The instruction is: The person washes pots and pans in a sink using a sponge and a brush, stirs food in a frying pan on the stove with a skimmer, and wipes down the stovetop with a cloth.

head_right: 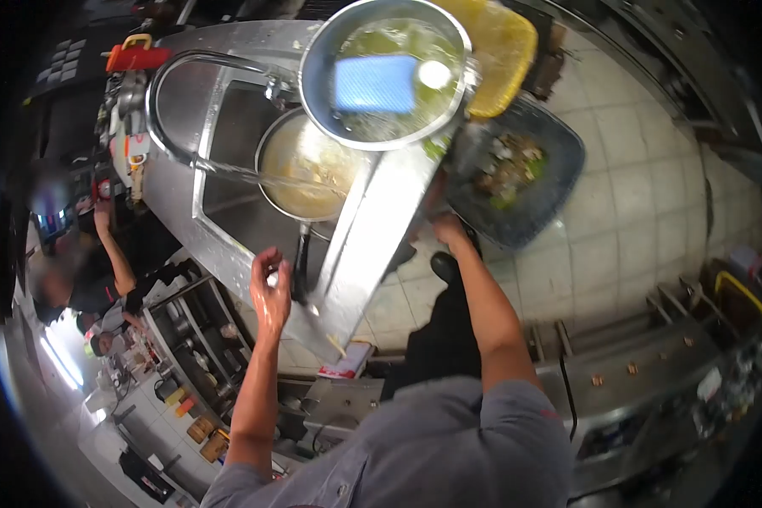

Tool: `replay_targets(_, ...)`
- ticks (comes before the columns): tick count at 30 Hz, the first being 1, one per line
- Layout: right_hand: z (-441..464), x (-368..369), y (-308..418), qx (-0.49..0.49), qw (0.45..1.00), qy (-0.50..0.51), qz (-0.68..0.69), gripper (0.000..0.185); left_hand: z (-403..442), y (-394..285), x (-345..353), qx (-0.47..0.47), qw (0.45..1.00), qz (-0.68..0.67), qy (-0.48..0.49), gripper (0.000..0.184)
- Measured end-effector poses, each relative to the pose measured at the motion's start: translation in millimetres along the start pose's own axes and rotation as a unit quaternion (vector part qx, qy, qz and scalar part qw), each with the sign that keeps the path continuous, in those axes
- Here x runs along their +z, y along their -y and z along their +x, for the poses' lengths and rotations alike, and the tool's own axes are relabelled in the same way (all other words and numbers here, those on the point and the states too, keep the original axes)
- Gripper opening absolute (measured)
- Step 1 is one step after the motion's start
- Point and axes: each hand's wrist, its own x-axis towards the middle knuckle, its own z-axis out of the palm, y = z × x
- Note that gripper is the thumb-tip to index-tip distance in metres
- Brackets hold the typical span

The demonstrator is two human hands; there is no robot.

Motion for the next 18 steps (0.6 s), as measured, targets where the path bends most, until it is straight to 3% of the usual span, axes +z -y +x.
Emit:
replay_targets(1, 93, 29, -60, -0.019, 0.996, -0.073, -0.04, 0.034, 2, 4, -1, 0.015, 0.999, 0.026, -0.014, 0.033)
replay_targets(8, 177, 70, -65, 0.06, 0.982, -0.052, 0.169, 0.033, -24, 7, -22, -0.009, 0.998, 0.064, 0.001, 0.031)
replay_targets(16, 95, 44, -41, 0.064, 0.971, 0.02, 0.227, 0.032, -17, -1, -22, -0.048, 0.999, -0.021, 0.012, 0.032)
replay_targets(18, 51, 22, -27, 0.065, 0.975, 0.055, 0.208, 0.032, -5, -9, -18, -0.058, 0.998, -0.02, 0.029, 0.041)
